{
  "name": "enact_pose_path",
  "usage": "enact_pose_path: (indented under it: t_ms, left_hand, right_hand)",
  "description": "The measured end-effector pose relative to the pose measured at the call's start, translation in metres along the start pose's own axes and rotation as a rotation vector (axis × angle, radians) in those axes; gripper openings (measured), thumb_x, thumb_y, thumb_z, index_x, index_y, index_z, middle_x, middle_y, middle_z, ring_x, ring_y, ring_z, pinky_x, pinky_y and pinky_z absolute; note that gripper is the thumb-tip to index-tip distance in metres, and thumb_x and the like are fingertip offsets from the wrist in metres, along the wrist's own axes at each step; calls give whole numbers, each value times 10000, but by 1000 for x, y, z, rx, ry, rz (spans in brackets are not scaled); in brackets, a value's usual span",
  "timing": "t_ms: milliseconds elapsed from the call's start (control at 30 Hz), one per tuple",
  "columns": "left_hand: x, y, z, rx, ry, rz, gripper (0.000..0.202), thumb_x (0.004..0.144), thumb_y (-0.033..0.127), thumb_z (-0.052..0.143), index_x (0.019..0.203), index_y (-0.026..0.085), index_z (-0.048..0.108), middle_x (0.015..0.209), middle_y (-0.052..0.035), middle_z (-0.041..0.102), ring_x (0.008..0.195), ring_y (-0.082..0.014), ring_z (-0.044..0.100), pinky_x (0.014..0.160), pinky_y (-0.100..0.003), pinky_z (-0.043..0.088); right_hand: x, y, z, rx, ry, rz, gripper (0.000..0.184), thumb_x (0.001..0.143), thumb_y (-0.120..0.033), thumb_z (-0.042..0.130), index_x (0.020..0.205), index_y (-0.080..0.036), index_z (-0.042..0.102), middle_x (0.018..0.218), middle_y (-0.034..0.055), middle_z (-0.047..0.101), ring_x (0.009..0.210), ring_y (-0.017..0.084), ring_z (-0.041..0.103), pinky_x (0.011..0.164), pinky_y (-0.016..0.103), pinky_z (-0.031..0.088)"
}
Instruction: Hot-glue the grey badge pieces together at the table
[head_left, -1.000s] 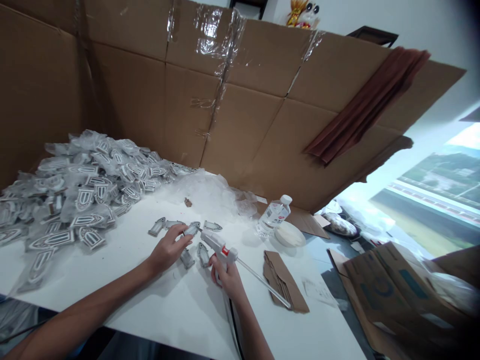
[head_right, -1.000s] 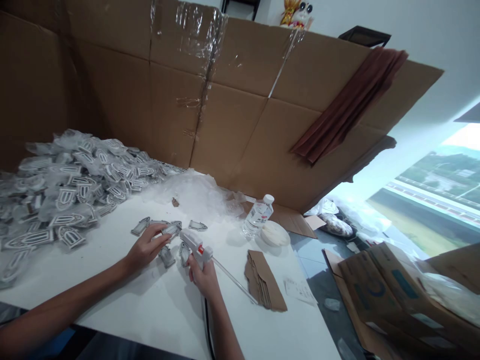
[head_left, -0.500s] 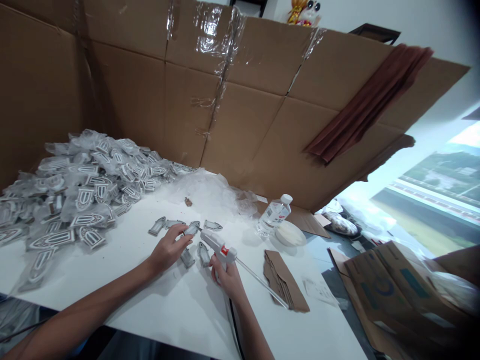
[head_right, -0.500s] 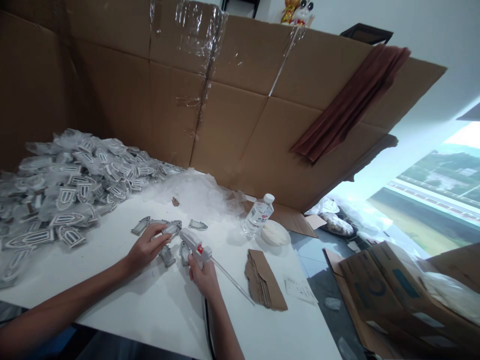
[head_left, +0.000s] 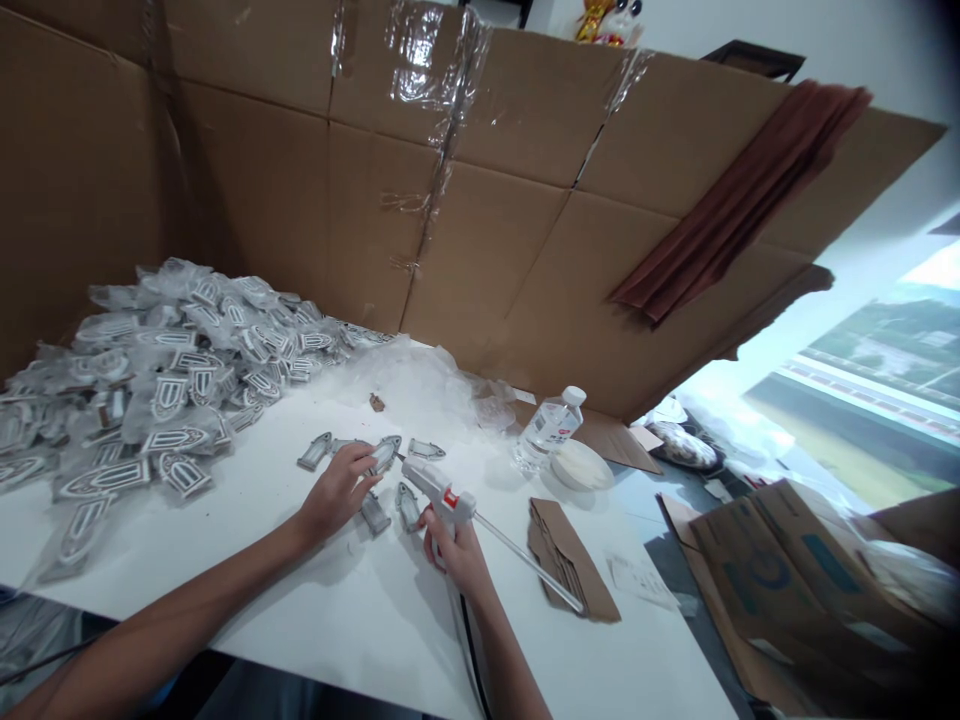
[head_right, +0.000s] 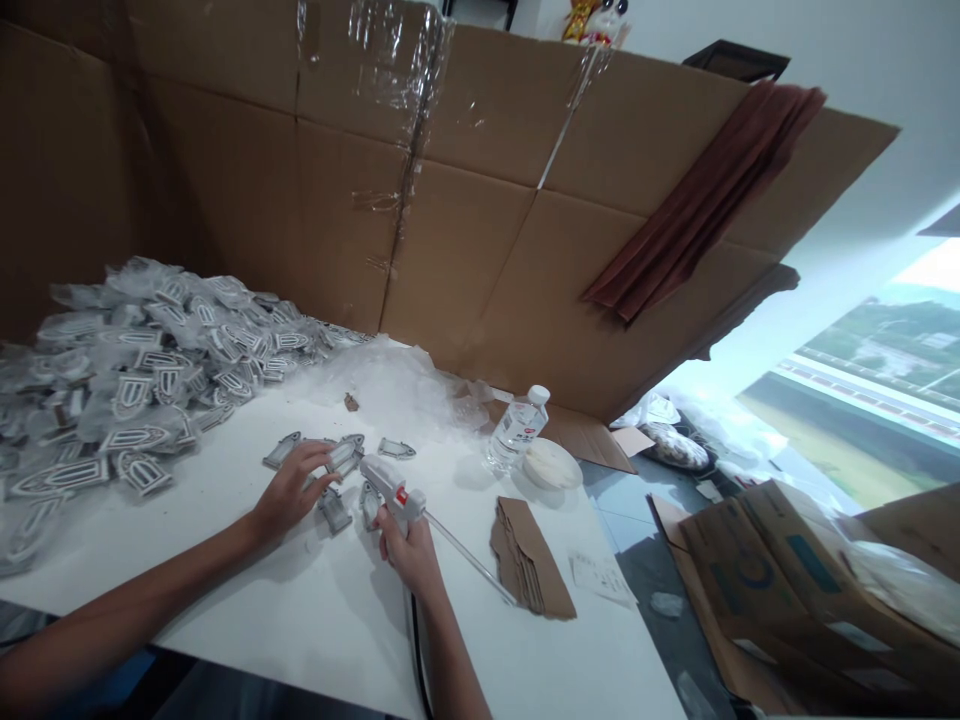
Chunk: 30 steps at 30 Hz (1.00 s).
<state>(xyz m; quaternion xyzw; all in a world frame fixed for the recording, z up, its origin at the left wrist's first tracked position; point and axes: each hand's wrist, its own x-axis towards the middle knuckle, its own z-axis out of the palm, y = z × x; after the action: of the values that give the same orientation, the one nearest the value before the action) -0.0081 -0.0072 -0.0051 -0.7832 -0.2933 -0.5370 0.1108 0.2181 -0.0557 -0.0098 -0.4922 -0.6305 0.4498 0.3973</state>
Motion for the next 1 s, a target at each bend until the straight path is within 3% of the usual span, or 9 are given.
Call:
enact_pose_path:
  t_ms: [333,1000]
  left_hand:
    - [-5,-11,3,-117,93,-36,485,775,35,662,1176,169,426,1109,-128,594,1092,-213,582,918,-417,517]
    - [-3,-7,0,-220,48,36,509,767,-13,643,1174,190,414,1144,-133,592,1137,-216,567,927,-461,518]
  right_hand:
    - [-8,-11,-3,159,-181,-15,486,896,-602,458,858,-127,554,474,-22,478,391,74,326,418,215,255]
    - [-10,-16,-3,51,-208,-12,524,893,-628,437,816,-123,553,470,-23,465,404,71,363,446,206,301]
